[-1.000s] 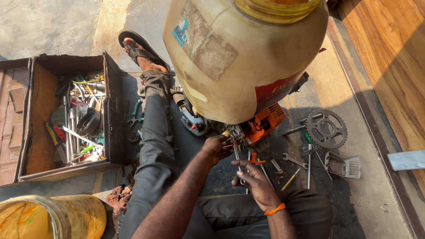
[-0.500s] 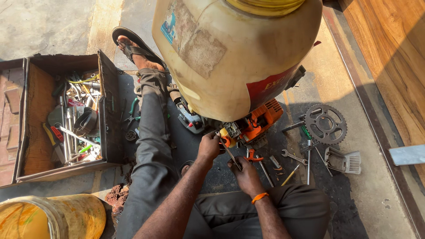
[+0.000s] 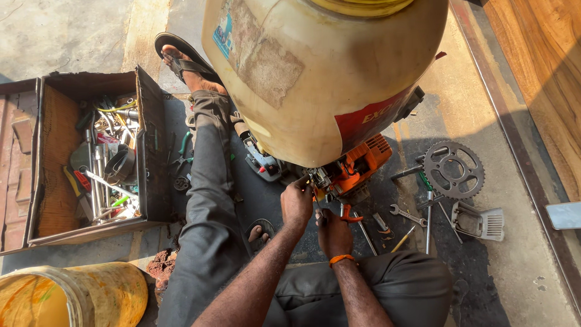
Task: The person sits on the ground and uses a wrench and screwdriver to remove a small engine component, then disassembles it further. They manipulate the carburetor and related parts, placing them on the floor.
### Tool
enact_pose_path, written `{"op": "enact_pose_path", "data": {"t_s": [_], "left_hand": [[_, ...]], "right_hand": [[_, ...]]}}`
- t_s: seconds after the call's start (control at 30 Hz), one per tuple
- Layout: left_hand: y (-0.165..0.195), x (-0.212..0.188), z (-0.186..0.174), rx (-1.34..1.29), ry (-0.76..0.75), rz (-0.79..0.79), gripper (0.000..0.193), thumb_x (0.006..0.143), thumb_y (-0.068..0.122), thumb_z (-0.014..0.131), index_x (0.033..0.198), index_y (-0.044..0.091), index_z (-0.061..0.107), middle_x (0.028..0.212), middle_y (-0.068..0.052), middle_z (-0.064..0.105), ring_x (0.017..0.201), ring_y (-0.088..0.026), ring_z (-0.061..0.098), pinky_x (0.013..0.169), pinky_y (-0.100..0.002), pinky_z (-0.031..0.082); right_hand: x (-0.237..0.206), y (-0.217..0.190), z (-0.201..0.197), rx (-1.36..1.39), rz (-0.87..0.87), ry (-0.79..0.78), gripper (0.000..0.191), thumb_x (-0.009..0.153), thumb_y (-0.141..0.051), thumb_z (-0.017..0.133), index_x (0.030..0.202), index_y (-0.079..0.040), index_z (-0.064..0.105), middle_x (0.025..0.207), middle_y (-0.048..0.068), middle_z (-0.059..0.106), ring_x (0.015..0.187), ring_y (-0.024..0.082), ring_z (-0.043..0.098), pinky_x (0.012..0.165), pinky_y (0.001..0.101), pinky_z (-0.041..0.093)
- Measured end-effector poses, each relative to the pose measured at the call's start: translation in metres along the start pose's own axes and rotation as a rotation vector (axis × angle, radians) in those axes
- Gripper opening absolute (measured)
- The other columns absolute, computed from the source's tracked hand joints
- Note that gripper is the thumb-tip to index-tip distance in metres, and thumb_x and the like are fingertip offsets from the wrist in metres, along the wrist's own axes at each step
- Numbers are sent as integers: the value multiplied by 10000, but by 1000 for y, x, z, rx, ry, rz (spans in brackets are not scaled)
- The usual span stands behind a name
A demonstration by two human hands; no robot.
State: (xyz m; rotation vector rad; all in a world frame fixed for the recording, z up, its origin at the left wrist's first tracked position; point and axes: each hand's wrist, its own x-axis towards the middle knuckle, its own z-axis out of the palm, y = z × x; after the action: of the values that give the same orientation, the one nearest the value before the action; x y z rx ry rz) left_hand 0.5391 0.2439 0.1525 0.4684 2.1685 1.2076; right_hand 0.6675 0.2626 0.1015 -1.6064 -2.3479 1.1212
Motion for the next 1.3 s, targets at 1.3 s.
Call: {"op": "enact_pose_path", "data": {"t_s": [1.3], "left_hand": [[-37,55,22,-823,-290,-452,247,1000,259,681,1033,15,660,761,-20,641,642,-130,636,612,-297,590]], "right_hand": [[-31,-23,-108,1629,-329,-701,1018,815,-784,579,1568,-149,323,1289,189,637,1156,298,681,1071,479,549]]}}
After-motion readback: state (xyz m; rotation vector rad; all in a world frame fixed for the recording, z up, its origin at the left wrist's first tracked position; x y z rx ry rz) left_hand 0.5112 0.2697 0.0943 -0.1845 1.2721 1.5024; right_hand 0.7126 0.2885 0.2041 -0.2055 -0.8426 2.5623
